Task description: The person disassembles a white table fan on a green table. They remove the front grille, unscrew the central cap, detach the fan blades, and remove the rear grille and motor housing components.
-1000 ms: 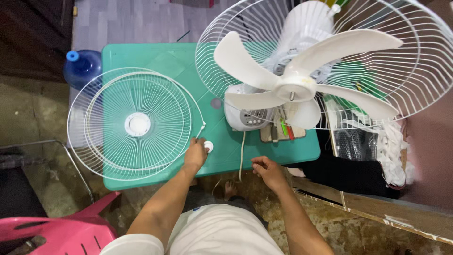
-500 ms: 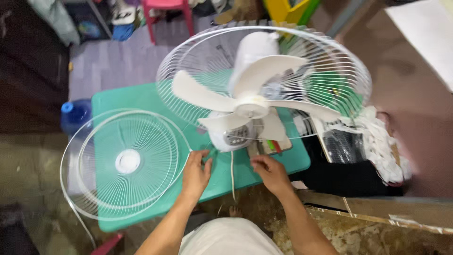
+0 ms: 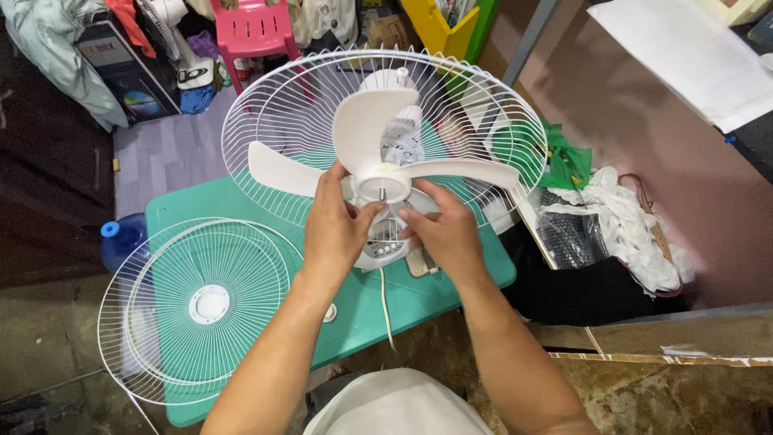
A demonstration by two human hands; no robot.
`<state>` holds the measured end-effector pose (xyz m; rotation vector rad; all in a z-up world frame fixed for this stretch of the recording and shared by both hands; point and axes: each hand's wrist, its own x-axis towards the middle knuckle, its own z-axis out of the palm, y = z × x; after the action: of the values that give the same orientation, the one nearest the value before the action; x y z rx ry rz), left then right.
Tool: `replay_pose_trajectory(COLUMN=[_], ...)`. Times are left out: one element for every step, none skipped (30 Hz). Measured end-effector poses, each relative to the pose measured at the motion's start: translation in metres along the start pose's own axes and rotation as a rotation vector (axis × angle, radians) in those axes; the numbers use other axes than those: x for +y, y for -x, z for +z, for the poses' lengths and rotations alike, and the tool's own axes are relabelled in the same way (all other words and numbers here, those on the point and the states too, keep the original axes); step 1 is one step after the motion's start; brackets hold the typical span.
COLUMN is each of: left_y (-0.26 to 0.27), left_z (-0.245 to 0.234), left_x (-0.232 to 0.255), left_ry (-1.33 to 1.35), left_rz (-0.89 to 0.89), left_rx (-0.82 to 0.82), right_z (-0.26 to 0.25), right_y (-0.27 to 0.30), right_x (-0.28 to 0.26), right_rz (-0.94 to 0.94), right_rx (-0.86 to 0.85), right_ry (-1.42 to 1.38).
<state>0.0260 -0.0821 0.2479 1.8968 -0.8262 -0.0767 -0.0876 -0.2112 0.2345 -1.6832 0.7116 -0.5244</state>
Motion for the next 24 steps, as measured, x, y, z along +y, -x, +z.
replay_pose_trajectory(left_y=[-0.002,-0.006,-0.008,-0.011,-0.012,-0.013,-0.013,-0.013,-0.012,-0.012,-0.012,-0.011,-0.010,-0.009,-0.008,-0.007,-0.005,-0.004,-0.002,-0.001,0.001,0.002,0.005,0.007], left_z=[0.002,0.005,0.006,0.007,0.009,0.010,0.011,0.012,0.012,0.012,0.011,0.011,0.010,0.010,0.009,0.008,0.007,0.007,0.008,0.007,0.006,0.005,0.004,0.002], left_x=[-0.002,-0.005,-0.008,-0.011,-0.013,-0.015,-0.017,-0.019,-0.019,-0.020,-0.019,-0.019,-0.019,-0.018,-0.018,-0.017,-0.017,-0.016,-0.015,-0.014,-0.014,-0.013,-0.013,-0.012], left_ry=[-0.010,-0.001,0.007,0.016,0.068,0.119,0.172,0.164,0.156,0.148,0.142,0.136,0.130,0.133,0.136,0.139,0.158,0.178,0.197,0.205,0.212,0.219,0.224,0.229], left_rz=[-0.044,-0.073,-0.105,-0.137,-0.103,-0.069,-0.034,-0.036,-0.036,-0.035,-0.035,-0.036,-0.036,-0.048,-0.059,-0.070,-0.075,-0.080,-0.086,-0.082,-0.078,-0.074,-0.069,-0.063], left_rx=[0.001,-0.022,-0.044,-0.066,-0.062,-0.057,-0.053,-0.053,-0.054,-0.055,-0.056,-0.057,-0.059,-0.071,-0.083,-0.096,-0.088,-0.081,-0.074,-0.075,-0.076,-0.076,-0.079,-0.082], right_z=[0.004,0.008,0.010,0.011,0.012,0.013,0.014,0.015,0.016,0.017,0.017,0.018,0.017,0.017,0.016,0.016,0.017,0.017,0.016,0.015,0.015,0.015,0.014,0.013], right_y=[-0.003,-0.006,-0.008,-0.009,-0.010,-0.011,-0.011,-0.011,-0.011,-0.010,-0.009,-0.009,-0.007,-0.006,-0.005,-0.004,-0.004,-0.003,-0.003,-0.001,0.000,0.002,0.004,0.006], right_x=[-0.001,-0.001,0.000,0.000,0.001,0.001,0.002,0.003,0.003,0.003,0.003,0.003,0.003,0.003,0.003,0.003,0.003,0.003,0.003,0.003,0.003,0.002,0.001,0.000], right_rz=[0.015,0.029,0.045,0.042,0.040,0.038,0.020,0.002,-0.018,-0.032,-0.046,-0.060,-0.044,-0.027,-0.010,-0.001,0.008,0.017,0.002,-0.013,-0.029,-0.022,-0.015,-0.008], right_rx=[0.000,0.001,-0.003,-0.002,-0.004,-0.005,0.004,0.013,0.024,0.032,0.042,0.051,0.046,0.041,0.036,0.037,0.039,0.041,0.036,0.031,0.025,0.025,0.023,0.022], right_ry=[-0.051,-0.103,-0.154,-0.163,-0.171,-0.180,-0.153,-0.126,-0.099,-0.085,-0.071,-0.057,-0.057,-0.058,-0.060,-0.056,-0.051,-0.047,-0.064,-0.081,-0.099,-0.048,0.003,0.054])
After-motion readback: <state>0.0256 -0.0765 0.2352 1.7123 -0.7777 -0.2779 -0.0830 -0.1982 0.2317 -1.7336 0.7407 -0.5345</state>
